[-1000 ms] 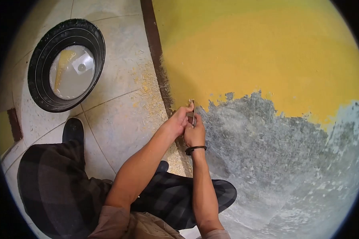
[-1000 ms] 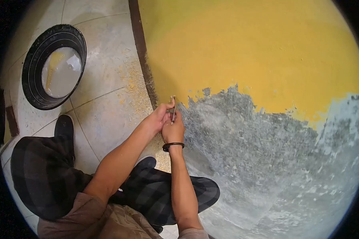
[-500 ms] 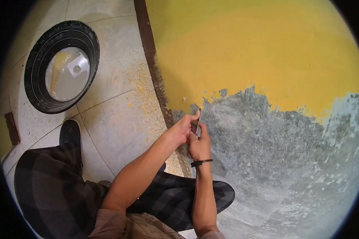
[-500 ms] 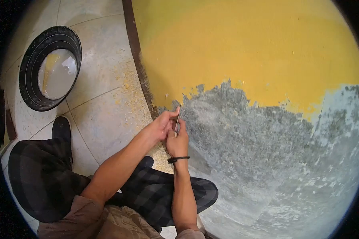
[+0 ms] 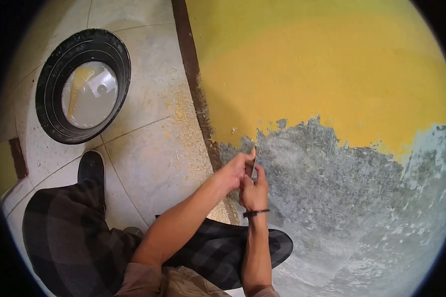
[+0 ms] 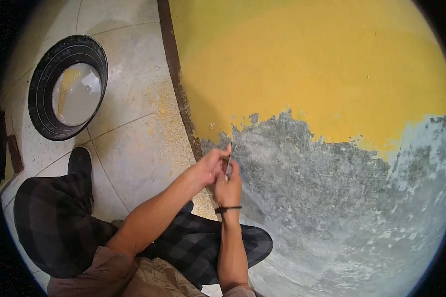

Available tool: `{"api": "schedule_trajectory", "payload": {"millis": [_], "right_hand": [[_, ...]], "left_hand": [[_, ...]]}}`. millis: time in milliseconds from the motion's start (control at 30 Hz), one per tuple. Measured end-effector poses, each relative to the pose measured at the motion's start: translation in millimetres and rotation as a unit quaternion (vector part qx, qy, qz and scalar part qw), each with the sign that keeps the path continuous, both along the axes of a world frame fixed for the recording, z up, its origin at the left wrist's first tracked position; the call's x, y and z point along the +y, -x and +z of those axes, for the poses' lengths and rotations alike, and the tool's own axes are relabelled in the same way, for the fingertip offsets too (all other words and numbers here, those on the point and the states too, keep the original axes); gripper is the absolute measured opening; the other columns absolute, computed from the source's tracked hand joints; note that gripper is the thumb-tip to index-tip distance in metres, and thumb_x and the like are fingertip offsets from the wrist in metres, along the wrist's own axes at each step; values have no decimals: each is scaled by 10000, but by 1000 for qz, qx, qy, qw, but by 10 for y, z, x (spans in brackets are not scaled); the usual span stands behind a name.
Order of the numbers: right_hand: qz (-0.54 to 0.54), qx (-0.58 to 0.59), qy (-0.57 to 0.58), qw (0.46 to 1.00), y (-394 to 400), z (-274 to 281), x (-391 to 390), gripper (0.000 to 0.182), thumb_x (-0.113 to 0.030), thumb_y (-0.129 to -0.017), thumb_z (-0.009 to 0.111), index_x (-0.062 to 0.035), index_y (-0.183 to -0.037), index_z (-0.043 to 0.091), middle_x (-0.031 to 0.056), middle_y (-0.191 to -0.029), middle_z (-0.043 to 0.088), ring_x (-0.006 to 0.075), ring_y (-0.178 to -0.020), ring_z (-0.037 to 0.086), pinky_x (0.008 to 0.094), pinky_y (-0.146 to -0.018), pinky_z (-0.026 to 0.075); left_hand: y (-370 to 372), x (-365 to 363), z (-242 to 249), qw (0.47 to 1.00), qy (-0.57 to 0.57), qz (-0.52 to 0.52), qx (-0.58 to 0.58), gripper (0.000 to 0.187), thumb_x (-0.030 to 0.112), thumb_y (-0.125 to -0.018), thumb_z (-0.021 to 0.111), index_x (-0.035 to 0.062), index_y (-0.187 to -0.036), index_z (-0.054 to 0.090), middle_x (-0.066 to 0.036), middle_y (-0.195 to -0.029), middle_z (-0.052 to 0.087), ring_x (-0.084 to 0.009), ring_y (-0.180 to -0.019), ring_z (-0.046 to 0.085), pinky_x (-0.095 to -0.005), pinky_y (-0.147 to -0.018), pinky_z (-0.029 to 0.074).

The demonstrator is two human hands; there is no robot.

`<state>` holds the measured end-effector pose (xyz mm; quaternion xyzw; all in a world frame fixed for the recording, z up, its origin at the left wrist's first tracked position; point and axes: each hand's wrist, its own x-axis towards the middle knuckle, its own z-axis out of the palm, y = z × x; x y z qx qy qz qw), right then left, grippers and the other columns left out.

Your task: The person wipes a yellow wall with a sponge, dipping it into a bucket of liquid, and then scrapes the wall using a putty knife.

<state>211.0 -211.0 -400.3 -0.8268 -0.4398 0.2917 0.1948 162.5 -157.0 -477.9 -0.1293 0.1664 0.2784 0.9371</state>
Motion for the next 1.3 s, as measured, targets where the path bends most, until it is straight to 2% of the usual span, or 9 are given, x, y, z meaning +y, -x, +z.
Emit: {"api": "schedule_trajectory", "payload": {"millis": [67,133,200,333,500,767,933,1000,1300], "right_hand": [[236,-141,-179,945,-134,-337,124,364,-25,-814,505,-42,-1174,454,93,-683,559,109,-407,450,283,-341,323],[114,-94,-64,987,97,-142,126,354,-35,-808,521,-29,-1159,477,105,-725,578,114,-497,505,276,-415,392],[87,-67,-5,994,209,64,59,391,-93,-807,548,-20,-1185,478,259,-1014,605,344,-995,597,387,-836,454],[84,-61,-2,995,113,1,172,380,-77,-788,541,-20,-1162,498,246,-1003,612,346,-998,595,384,-839,452],[81,-94,-7,992,339,105,119,323,-58,-815,515,-11,-1134,504,232,-997,625,355,-968,608,381,-820,462],[52,-37,22,998,192,-87,249,330,-63,-815,526,-10,-1139,497,228,-1030,623,331,-987,610,371,-855,455],[6,1,-8,1000,63,111,-29,380,-57,-802,526,-17,-1175,467,256,-997,611,371,-977,596,395,-838,449],[75,-98,0,992,124,72,82,382,-79,-809,533,-15,-1180,466,263,-1012,605,375,-985,593,397,-834,453],[77,-60,7,995,244,263,123,334,-89,-806,540,-49,-1136,506,244,-1011,616,363,-992,600,396,-829,459]], "left_hand": [[67,97,-39,996,44,71,-19,282,390,-847,608,127,-780,532,-52,-661,528,-204,-607,511,-330,-552,414],[102,152,-166,997,18,80,-15,257,371,-842,618,131,-801,533,-52,-674,540,-201,-616,516,-328,-526,394],[151,65,-38,1000,3,11,22,231,352,-857,593,133,-845,520,-43,-689,539,-193,-640,532,-339,-535,414],[162,117,128,991,43,113,49,212,342,-863,581,140,-843,522,-5,-660,505,-151,-593,487,-314,-525,404],[188,98,-13,999,2,24,26,157,303,-875,553,151,-850,527,-9,-638,518,-157,-565,488,-298,-529,407],[156,164,-71,992,34,116,27,223,352,-850,594,144,-812,524,-23,-610,504,-167,-566,500,-323,-497,397],[10,-25,117,1000,1,-8,-22,340,436,-820,634,202,-636,470,30,-573,412,-107,-530,362,-279,-470,252],[-106,94,-90,997,23,66,14,311,415,-853,595,118,-814,513,-25,-628,500,-165,-519,447,-327,-517,392],[108,59,115,1000,11,24,0,328,448,-837,597,137,-751,538,-40,-624,511,-159,-557,478,-316,-528,418]]}}
